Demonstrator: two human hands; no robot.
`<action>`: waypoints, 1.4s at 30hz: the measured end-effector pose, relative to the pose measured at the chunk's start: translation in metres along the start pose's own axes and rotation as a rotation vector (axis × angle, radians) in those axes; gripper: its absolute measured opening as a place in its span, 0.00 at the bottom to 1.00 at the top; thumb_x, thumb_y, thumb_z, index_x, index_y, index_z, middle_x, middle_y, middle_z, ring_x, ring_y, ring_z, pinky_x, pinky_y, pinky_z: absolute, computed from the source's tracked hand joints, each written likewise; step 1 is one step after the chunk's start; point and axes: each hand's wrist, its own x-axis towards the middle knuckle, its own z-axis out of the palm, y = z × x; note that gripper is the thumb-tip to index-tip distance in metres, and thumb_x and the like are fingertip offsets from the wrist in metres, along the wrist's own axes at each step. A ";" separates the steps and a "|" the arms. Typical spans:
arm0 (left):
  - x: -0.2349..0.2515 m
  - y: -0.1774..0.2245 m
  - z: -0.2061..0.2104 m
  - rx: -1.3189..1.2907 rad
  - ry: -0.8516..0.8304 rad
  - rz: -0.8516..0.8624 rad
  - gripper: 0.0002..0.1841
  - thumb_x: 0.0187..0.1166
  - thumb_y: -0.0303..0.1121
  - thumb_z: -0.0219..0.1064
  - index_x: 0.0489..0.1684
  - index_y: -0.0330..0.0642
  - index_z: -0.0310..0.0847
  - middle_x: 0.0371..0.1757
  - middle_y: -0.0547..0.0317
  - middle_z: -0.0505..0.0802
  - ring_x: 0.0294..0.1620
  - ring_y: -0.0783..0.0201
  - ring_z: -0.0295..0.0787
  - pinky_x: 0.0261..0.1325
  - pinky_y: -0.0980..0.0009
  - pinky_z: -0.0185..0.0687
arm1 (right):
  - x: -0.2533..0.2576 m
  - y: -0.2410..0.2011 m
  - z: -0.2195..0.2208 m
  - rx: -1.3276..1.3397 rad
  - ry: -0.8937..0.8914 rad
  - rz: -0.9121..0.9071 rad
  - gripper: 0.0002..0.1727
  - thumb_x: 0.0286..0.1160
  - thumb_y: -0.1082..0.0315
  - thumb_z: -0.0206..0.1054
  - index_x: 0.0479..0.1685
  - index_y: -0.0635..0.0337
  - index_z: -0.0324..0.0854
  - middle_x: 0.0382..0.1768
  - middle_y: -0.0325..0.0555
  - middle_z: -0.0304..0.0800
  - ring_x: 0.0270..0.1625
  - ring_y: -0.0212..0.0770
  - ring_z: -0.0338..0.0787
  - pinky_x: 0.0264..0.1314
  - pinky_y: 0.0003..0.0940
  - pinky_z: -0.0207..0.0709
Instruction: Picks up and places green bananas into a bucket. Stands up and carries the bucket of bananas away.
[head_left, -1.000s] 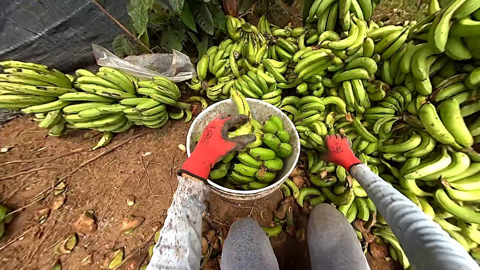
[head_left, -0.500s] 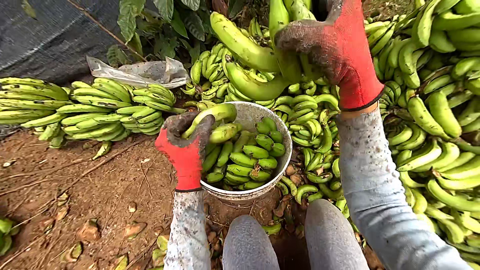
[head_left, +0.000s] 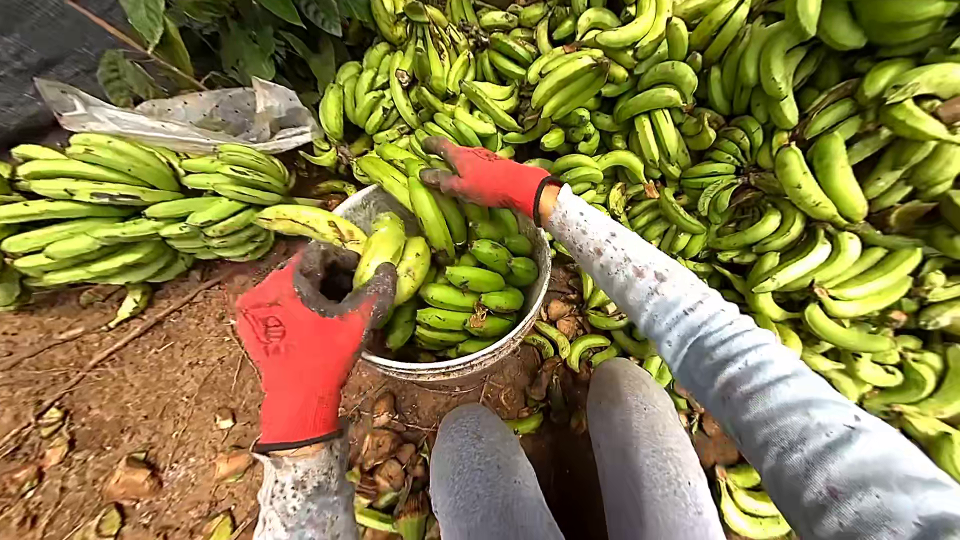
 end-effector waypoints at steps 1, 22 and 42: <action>0.000 -0.007 0.000 0.018 -0.049 0.008 0.32 0.70 0.66 0.68 0.57 0.47 0.83 0.49 0.48 0.91 0.49 0.49 0.89 0.53 0.38 0.81 | -0.016 -0.002 0.000 -0.079 0.027 -0.054 0.35 0.93 0.48 0.51 0.94 0.54 0.55 0.79 0.56 0.78 0.80 0.54 0.79 0.83 0.57 0.69; 0.028 0.008 0.021 -0.222 -0.239 0.386 0.28 0.68 0.50 0.74 0.69 0.54 0.85 0.76 0.60 0.84 0.79 0.61 0.77 0.81 0.51 0.71 | -0.338 0.173 0.068 -0.074 0.016 0.704 0.44 0.34 0.59 0.95 0.66 0.53 0.88 0.68 0.74 0.77 0.70 0.70 0.79 0.71 0.66 0.75; -0.018 0.054 -0.008 -0.421 0.123 0.428 0.39 0.69 0.65 0.69 0.71 0.43 0.78 0.69 0.61 0.85 0.74 0.68 0.78 0.76 0.61 0.74 | -0.205 0.003 0.064 0.643 0.684 -0.367 0.15 0.53 0.80 0.80 0.43 0.60 0.93 0.74 0.56 0.80 0.78 0.46 0.79 0.79 0.40 0.78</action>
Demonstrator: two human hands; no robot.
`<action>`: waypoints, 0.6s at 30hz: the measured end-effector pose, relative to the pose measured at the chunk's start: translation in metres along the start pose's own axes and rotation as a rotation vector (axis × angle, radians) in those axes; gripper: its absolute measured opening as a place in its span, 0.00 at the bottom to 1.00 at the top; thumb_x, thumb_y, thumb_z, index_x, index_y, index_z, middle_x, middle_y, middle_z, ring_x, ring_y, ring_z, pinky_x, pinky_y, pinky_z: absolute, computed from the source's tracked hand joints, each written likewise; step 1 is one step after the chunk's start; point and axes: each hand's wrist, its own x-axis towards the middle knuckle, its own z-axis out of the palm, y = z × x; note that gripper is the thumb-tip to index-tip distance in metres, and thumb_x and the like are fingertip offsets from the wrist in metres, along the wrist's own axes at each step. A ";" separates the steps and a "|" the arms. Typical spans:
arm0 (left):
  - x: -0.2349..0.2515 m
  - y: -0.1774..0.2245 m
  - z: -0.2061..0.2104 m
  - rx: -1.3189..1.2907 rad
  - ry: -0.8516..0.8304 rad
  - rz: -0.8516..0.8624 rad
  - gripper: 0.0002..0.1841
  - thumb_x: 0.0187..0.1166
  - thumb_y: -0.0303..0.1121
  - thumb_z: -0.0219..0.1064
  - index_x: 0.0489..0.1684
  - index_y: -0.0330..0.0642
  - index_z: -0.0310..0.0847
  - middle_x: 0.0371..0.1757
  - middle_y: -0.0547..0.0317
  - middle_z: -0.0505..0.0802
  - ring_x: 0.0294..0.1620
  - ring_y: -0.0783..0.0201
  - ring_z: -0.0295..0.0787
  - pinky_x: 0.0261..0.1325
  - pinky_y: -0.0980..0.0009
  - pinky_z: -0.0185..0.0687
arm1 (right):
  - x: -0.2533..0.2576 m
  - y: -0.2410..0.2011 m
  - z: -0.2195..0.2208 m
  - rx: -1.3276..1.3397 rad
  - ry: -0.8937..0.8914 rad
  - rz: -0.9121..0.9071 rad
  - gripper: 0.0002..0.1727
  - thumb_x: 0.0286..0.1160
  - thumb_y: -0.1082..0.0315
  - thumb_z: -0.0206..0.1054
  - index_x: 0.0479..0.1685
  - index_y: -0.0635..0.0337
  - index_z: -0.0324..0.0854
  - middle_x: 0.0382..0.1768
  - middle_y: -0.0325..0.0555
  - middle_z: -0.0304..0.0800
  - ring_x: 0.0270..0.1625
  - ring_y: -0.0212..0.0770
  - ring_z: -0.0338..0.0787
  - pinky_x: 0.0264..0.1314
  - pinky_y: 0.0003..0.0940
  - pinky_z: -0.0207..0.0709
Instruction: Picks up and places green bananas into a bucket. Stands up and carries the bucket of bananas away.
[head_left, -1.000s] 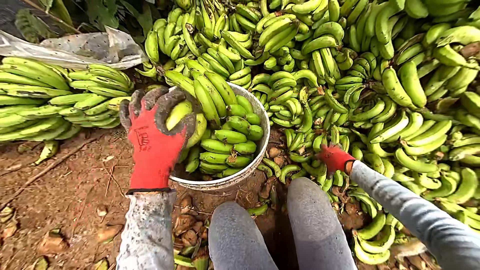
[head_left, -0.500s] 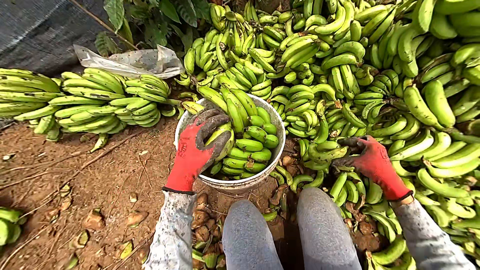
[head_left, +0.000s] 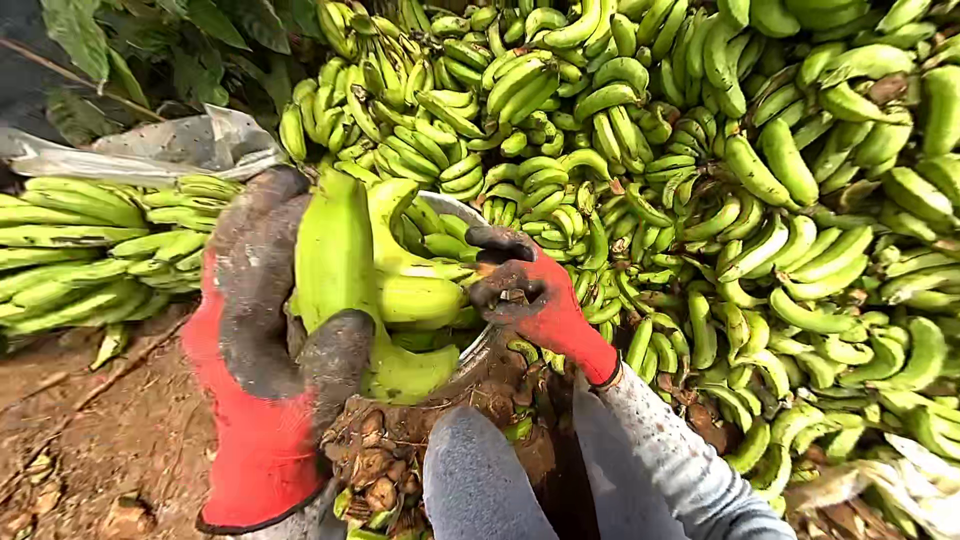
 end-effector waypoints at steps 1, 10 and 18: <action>-0.003 0.002 0.012 0.125 -0.151 0.012 0.36 0.71 0.64 0.66 0.72 0.49 0.82 0.79 0.59 0.81 0.85 0.58 0.68 0.88 0.50 0.58 | -0.018 0.021 -0.017 -0.052 0.033 0.114 0.16 0.57 0.79 0.80 0.47 0.60 0.93 0.75 0.52 0.81 0.79 0.43 0.78 0.80 0.39 0.78; -0.025 -0.016 0.059 0.498 -0.129 0.073 0.21 0.83 0.42 0.57 0.69 0.49 0.86 0.74 0.55 0.87 0.88 0.44 0.66 0.90 0.34 0.37 | -0.130 0.201 -0.115 -1.155 -0.677 0.907 0.37 0.66 0.77 0.73 0.82 0.59 0.73 0.76 0.80 0.71 0.79 0.83 0.68 0.76 0.81 0.62; -0.028 -0.010 0.058 0.467 -0.064 0.073 0.32 0.76 0.60 0.61 0.77 0.55 0.79 0.84 0.54 0.77 0.93 0.41 0.52 0.91 0.32 0.31 | -0.077 0.110 -0.114 -1.080 -0.295 0.946 0.27 0.79 0.50 0.70 0.62 0.66 0.83 0.56 0.69 0.90 0.63 0.70 0.88 0.65 0.72 0.75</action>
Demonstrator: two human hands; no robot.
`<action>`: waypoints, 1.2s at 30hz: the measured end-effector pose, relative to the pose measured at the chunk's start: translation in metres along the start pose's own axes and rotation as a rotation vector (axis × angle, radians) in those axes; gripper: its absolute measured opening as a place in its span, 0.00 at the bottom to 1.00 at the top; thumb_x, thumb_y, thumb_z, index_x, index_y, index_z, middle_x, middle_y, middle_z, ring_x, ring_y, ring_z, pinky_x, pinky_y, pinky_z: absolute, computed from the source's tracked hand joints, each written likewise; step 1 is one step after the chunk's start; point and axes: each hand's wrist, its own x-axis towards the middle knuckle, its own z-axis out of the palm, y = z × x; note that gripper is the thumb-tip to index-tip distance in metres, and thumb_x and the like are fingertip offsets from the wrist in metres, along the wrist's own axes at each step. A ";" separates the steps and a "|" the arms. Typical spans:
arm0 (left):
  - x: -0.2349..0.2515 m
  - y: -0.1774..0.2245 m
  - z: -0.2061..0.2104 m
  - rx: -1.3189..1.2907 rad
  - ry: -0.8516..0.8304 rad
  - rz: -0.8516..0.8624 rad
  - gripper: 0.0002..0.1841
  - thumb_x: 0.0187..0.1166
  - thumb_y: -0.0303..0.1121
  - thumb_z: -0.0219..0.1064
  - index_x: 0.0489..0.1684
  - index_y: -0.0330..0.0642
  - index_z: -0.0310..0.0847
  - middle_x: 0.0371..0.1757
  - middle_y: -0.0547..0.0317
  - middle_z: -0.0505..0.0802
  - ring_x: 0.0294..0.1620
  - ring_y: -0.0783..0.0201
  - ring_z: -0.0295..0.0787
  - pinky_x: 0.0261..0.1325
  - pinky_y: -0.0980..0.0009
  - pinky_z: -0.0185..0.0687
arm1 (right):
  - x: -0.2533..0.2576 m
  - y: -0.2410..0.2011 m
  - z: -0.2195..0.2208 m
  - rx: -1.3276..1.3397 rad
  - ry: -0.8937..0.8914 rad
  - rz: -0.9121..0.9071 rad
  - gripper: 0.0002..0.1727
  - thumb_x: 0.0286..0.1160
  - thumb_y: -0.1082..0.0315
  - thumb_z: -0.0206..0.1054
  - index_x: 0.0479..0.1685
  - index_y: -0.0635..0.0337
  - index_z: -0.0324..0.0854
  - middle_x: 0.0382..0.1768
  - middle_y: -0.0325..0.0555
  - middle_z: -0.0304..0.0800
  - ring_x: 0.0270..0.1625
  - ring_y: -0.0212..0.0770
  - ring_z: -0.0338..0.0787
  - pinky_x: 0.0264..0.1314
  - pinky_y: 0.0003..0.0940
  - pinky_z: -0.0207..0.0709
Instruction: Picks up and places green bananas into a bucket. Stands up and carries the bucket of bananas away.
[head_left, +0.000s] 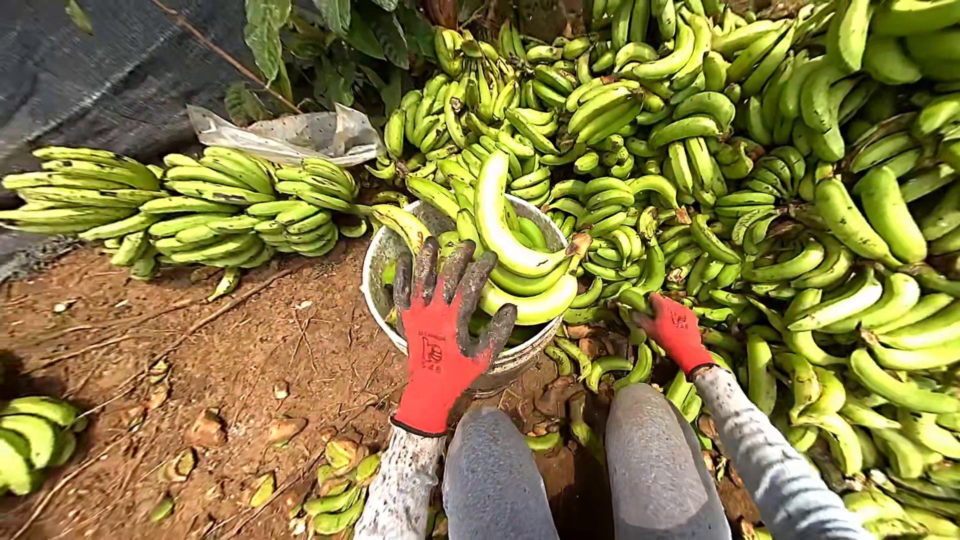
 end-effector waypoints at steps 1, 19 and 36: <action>0.003 0.002 -0.001 0.029 -0.019 -0.005 0.37 0.73 0.65 0.63 0.81 0.57 0.74 0.90 0.52 0.69 0.95 0.39 0.45 0.91 0.32 0.28 | -0.006 -0.004 -0.020 0.065 0.113 0.008 0.26 0.77 0.51 0.72 0.59 0.67 0.83 0.51 0.70 0.90 0.59 0.72 0.89 0.61 0.74 0.75; 0.108 0.047 -0.069 0.056 0.188 -0.207 0.33 0.64 0.52 0.71 0.76 0.66 0.79 0.66 0.44 0.87 0.71 0.38 0.78 0.69 0.40 0.67 | 0.029 -0.105 -0.101 0.356 -0.017 -0.446 0.23 0.81 0.55 0.68 0.73 0.52 0.82 0.60 0.48 0.92 0.60 0.45 0.92 0.66 0.54 0.83; 0.105 0.029 -0.054 -0.160 0.872 -0.079 0.25 0.66 0.40 0.79 0.60 0.36 0.88 0.58 0.39 0.89 0.62 0.54 0.83 0.69 0.60 0.73 | -0.027 0.036 0.002 -0.110 -0.147 -0.057 0.22 0.81 0.58 0.67 0.57 0.71 0.85 0.59 0.72 0.87 0.67 0.70 0.85 0.72 0.68 0.73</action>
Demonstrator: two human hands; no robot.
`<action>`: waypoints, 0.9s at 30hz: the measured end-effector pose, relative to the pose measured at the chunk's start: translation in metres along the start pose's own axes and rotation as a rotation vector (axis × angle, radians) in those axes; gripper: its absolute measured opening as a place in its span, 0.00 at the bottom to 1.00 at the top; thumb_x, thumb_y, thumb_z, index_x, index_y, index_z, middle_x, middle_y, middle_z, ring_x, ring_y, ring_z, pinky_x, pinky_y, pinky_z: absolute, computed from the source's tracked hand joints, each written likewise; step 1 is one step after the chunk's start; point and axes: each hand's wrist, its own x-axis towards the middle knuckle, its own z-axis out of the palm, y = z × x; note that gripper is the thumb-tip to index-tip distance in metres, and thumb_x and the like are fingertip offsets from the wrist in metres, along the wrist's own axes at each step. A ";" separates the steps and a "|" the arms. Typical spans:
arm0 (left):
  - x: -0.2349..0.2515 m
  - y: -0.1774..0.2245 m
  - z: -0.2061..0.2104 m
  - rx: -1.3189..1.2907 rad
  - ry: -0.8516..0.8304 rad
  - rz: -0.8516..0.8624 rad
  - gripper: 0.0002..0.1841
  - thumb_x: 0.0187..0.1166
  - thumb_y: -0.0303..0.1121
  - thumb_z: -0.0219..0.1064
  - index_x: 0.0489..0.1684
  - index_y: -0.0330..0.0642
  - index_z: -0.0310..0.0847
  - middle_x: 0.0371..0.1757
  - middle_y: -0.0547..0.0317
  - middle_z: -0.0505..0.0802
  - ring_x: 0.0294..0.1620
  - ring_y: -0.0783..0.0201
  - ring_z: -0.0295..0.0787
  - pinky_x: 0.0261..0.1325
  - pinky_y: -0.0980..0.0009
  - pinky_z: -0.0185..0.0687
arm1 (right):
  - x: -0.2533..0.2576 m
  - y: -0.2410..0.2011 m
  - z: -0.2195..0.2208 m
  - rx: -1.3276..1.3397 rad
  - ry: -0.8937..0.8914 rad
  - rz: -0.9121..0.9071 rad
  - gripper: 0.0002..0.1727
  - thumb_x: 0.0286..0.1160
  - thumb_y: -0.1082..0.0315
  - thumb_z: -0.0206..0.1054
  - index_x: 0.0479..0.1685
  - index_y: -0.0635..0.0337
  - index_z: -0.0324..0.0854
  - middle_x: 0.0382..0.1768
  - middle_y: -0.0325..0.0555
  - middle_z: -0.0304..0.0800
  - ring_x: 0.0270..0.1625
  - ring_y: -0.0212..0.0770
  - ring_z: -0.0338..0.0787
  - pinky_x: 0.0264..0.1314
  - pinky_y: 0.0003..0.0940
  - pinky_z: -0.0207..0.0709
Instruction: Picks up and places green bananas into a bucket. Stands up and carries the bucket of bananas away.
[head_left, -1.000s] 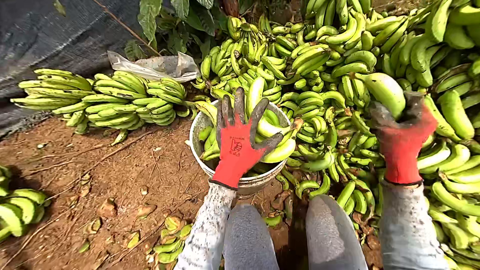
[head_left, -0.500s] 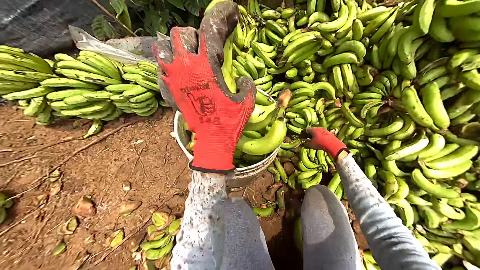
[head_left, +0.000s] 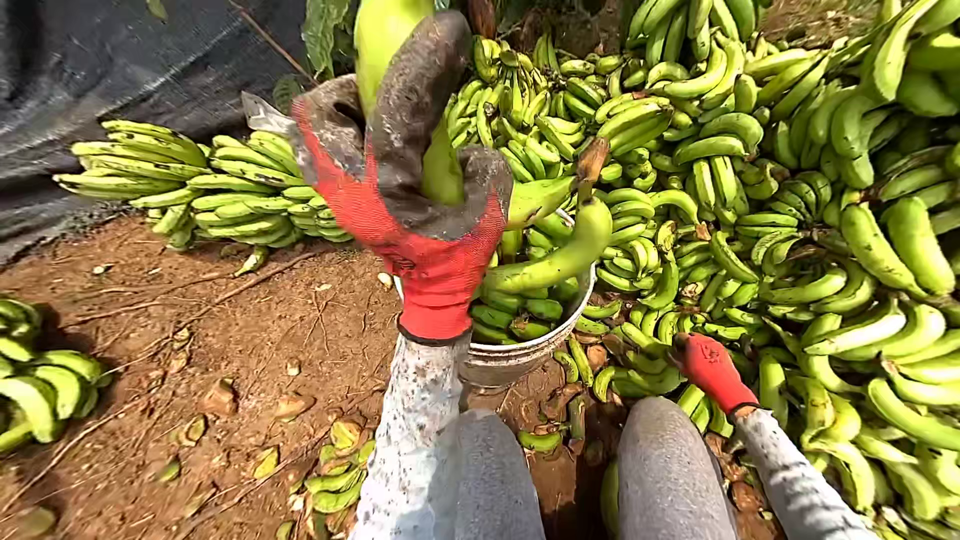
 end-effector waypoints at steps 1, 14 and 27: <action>0.018 -0.012 -0.007 0.020 0.092 0.048 0.27 0.65 0.40 0.82 0.59 0.31 0.84 0.57 0.44 0.89 0.61 0.60 0.85 0.68 0.65 0.77 | -0.011 -0.006 -0.021 0.012 0.110 -0.028 0.20 0.81 0.59 0.67 0.55 0.71 0.85 0.57 0.73 0.87 0.64 0.71 0.87 0.68 0.69 0.75; -0.014 -0.085 0.017 -0.029 -1.206 -0.282 0.39 0.84 0.49 0.60 0.95 0.53 0.48 0.92 0.47 0.62 0.93 0.51 0.53 0.91 0.46 0.52 | -0.056 -0.210 -0.116 -0.019 1.054 -0.724 0.21 0.73 0.66 0.73 0.65 0.63 0.84 0.48 0.62 0.85 0.46 0.61 0.89 0.36 0.50 0.83; -0.083 -0.017 -0.059 -0.022 -0.743 -0.314 0.30 0.72 0.32 0.69 0.78 0.46 0.74 0.83 0.46 0.74 0.81 0.50 0.72 0.79 0.50 0.71 | -0.018 -0.190 -0.077 0.933 0.522 -0.479 0.52 0.67 0.54 0.79 0.94 0.48 0.54 0.89 0.50 0.64 0.84 0.52 0.73 0.78 0.54 0.73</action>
